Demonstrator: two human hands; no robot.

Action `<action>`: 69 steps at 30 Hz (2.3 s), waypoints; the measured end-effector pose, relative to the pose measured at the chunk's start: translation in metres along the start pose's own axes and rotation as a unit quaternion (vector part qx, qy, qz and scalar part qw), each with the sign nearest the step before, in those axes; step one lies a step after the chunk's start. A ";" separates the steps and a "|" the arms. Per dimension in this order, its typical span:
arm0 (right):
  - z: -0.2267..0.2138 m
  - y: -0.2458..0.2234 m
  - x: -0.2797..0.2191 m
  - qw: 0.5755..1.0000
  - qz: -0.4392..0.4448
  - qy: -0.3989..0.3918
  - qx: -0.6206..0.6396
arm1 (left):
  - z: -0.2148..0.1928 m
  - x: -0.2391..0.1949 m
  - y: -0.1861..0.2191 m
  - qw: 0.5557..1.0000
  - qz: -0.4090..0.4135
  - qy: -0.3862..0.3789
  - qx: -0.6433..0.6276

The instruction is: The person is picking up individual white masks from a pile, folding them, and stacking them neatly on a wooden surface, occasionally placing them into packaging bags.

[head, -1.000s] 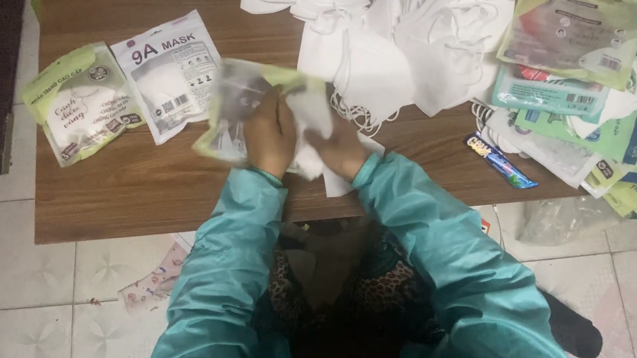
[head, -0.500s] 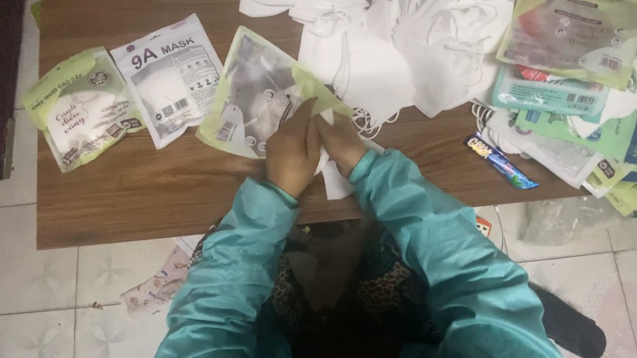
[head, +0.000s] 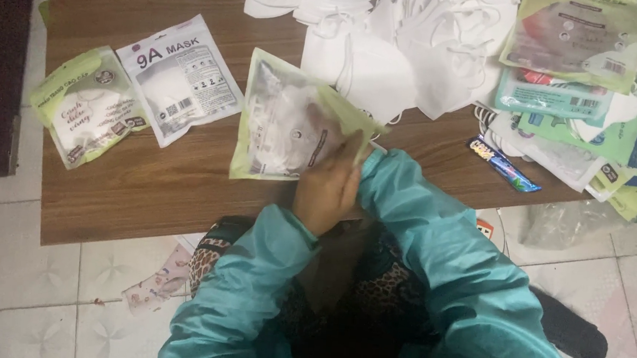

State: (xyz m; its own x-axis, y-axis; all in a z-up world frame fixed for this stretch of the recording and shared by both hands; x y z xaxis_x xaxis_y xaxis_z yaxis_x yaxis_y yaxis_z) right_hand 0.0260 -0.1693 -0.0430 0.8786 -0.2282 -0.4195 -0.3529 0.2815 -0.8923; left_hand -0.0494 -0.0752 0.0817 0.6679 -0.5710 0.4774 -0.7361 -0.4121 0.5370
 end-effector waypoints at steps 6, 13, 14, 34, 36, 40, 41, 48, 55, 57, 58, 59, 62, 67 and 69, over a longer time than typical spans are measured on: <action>-0.017 -0.011 -0.020 0.995 -0.027 -0.086 -0.043 | -0.117 -0.002 -0.015 0.959 0.005 0.255 0.124; 0.009 -0.034 -0.042 0.970 -0.054 -0.222 -0.089 | -0.079 -0.055 -0.122 0.876 -0.337 0.051 -0.341; 0.016 -0.034 -0.043 0.963 -0.057 -0.245 -0.096 | -0.090 -0.057 -0.117 0.879 -0.354 0.046 -0.314; 0.044 -0.044 -0.052 0.857 -0.078 -0.282 -0.423 | -0.208 -0.113 -0.374 0.834 -0.139 -0.083 0.528; 0.041 -0.046 -0.050 0.823 -0.098 -0.252 -0.500 | -0.199 -0.118 -0.365 0.828 -0.191 -0.124 0.513; 0.011 -0.069 -0.041 0.809 -0.176 -0.181 -0.531 | -0.200 -0.097 -0.348 0.786 -0.212 -0.211 0.541; 0.007 -0.079 -0.048 0.818 -0.215 -0.167 -0.507 | -0.196 -0.090 -0.335 0.783 -0.231 -0.236 0.526; -0.061 -0.031 0.027 0.819 -0.118 -0.018 -0.561 | -0.114 0.036 -0.115 0.944 -0.089 -0.199 0.247; -0.056 -0.019 0.030 0.750 -0.174 -0.054 -0.635 | -0.003 0.066 -0.062 0.981 0.050 -0.111 0.149; -0.067 0.000 0.040 0.719 -0.211 -0.095 -0.655 | 0.012 0.055 -0.083 0.993 -0.060 -0.105 0.014; -0.064 -0.006 0.018 0.719 -0.210 -0.091 -0.657 | 0.006 0.058 -0.091 0.993 -0.056 -0.105 0.011; -0.047 -0.009 -0.009 0.734 -0.249 -0.139 -0.616 | -0.004 0.054 -0.112 0.988 -0.120 -0.098 0.014; -0.006 -0.028 -0.074 0.720 -0.274 -0.205 -0.604 | -0.032 0.045 -0.137 0.979 -0.197 -0.041 -0.026; -0.011 0.035 -0.076 0.630 -0.220 -0.235 -0.707 | -0.046 0.046 -0.136 0.969 -0.231 -0.006 -0.093; -0.020 0.088 -0.063 0.601 -0.242 -0.231 -0.726 | -0.045 0.043 -0.134 0.960 -0.265 -0.021 -0.086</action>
State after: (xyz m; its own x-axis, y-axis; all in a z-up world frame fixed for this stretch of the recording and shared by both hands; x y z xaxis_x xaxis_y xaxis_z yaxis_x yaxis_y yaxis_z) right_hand -0.0666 -0.1487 -0.0986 0.8691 0.4212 -0.2593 0.3655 -0.9001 -0.2370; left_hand 0.0831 -0.0126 0.0616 0.9359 -0.3434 0.0791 -0.2629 -0.5308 0.8057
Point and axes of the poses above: each hand's wrist, its own x-axis towards the middle knuckle, its own z-axis out of the palm, y = z × x, the point moved 8 cm from there along x, towards the middle knuckle, and after that the axes turned 8 degrees about x, right-handed, at the moved point
